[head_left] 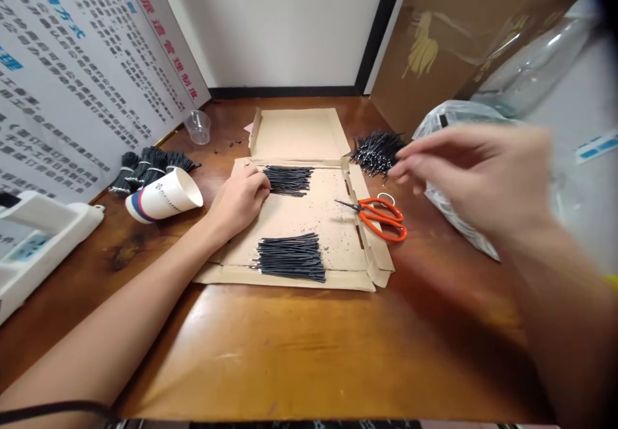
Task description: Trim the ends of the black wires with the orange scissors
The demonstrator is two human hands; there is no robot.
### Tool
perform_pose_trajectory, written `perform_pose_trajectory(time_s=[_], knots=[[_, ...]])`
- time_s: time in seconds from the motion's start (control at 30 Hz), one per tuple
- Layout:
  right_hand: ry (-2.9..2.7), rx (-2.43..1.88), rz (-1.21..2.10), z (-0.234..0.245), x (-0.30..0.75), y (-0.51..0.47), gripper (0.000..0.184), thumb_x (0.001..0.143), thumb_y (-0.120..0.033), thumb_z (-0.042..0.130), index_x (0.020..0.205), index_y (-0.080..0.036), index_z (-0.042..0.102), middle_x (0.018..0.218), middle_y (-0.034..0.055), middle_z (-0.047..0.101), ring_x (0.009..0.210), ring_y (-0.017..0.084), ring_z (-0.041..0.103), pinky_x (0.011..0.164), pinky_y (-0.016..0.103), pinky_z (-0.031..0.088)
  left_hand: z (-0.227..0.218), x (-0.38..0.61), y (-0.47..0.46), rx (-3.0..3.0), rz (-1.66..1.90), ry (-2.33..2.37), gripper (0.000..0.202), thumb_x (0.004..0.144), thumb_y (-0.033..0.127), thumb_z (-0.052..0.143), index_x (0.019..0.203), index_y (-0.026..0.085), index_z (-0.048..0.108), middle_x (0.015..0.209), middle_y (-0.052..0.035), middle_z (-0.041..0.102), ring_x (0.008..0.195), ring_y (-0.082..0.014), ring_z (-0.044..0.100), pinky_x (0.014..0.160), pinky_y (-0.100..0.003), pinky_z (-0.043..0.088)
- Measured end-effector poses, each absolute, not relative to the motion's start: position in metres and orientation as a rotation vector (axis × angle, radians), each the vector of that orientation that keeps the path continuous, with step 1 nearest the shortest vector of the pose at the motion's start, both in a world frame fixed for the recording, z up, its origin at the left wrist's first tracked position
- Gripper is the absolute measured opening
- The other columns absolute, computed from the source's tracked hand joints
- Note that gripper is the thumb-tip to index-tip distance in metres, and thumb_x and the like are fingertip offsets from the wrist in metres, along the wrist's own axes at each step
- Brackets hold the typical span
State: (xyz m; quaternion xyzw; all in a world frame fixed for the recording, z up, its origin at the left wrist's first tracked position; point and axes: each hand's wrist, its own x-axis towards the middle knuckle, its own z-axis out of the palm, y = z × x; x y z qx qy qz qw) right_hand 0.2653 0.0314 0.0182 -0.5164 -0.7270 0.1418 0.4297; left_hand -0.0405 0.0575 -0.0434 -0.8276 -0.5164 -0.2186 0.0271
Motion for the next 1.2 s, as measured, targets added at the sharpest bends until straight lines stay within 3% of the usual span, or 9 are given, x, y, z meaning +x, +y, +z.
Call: perform_pose_trajectory(time_s=[0.1, 0.3, 0.6, 0.73, 0.83, 1.03, 1.2], knots=[[-1.916, -1.253, 0.281, 0.003, 0.265, 0.038, 0.012, 0.077, -0.013, 0.056, 0.074, -0.019, 0.066, 0.070, 0.0023, 0.067, 0.064, 0.015, 0.062, 0.059, 0.027, 0.048, -0.044, -0.040, 0.056, -2.541, -0.697, -1.569, 0.010, 0.083, 0.010, 0.054, 0.080, 0.016, 0.061, 0.090, -0.0071, 0.061, 0.081, -0.0209, 0.057, 0.074, -0.033, 0.047], [-2.353, -1.355, 0.329, -0.021, 0.272, 0.052, 0.011, 0.068, -0.015, 0.052, 0.065, -0.019, 0.061, 0.054, -0.0022, 0.057, 0.048, 0.011, 0.050, 0.049, 0.026, 0.037, -0.040, -0.040, 0.051, -2.561, -0.748, -1.508, 0.017, 0.081, 0.003, 0.046, 0.077, 0.016, 0.056, 0.076, -0.0043, 0.061, 0.073, -0.0190, 0.056, 0.067, -0.030, 0.044], [-2.645, -1.353, 0.420, -0.030, 0.269, 0.052, 0.013, 0.079, -0.029, 0.054, 0.085, -0.020, 0.061, 0.070, 0.0005, 0.062, 0.056, 0.013, 0.052, 0.051, 0.026, 0.036, -0.029, -0.037, 0.030, -2.593, -0.736, -1.508, 0.028, 0.082, 0.002, 0.043, 0.103, 0.014, 0.059, 0.091, -0.0076, 0.066, 0.082, -0.0194, 0.060, 0.077, -0.032, 0.049], [-2.582, -1.431, 0.348, -0.025, 0.266, 0.052, 0.008, 0.075, -0.028, 0.057, 0.076, -0.020, 0.059, 0.065, -0.0003, 0.060, 0.054, 0.012, 0.049, 0.049, 0.026, 0.034, -0.024, -0.033, 0.024, -2.588, -0.725, -1.526, 0.034, 0.081, 0.002, 0.044, 0.110, 0.014, 0.058, 0.090, -0.0081, 0.066, 0.079, -0.0203, 0.061, 0.073, -0.034, 0.050], [-2.465, -1.448, 0.275, -0.021, 0.260, 0.049, 0.005, 0.072, -0.024, 0.059, 0.073, -0.020, 0.060, 0.060, -0.0017, 0.056, 0.052, 0.012, 0.047, 0.049, 0.026, 0.033, -0.021, -0.030, 0.020, -2.631, -0.654, -1.508, 0.031, 0.080, 0.002, 0.045, 0.105, 0.013, 0.061, 0.089, -0.0095, 0.066, 0.079, -0.0223, 0.061, 0.070, -0.035, 0.050], [-1.969, -1.351, 0.676, -0.023, 0.244, 0.036, 0.019, 0.073, -0.035, 0.066, 0.078, -0.017, 0.063, 0.068, 0.0015, 0.062, 0.057, 0.013, 0.053, 0.050, 0.024, 0.040, -0.018, -0.023, 0.012, -2.693, -0.619, -1.597, 0.032, 0.078, 0.000, 0.045, 0.099, 0.015, 0.063, 0.087, -0.0089, 0.066, 0.083, -0.0223, 0.060, 0.073, -0.036, 0.049], [-1.698, -1.253, 0.789, -0.017, 0.216, 0.027, 0.022, 0.070, -0.034, 0.071, 0.077, -0.015, 0.064, 0.072, 0.0045, 0.064, 0.060, 0.013, 0.055, 0.053, 0.025, 0.045, -0.022, -0.025, 0.012, -2.737, -0.659, -1.578, 0.019, 0.087, 0.011, 0.046, 0.091, 0.014, 0.065, 0.085, -0.0084, 0.063, 0.079, -0.0203, 0.058, 0.072, -0.034, 0.048]])
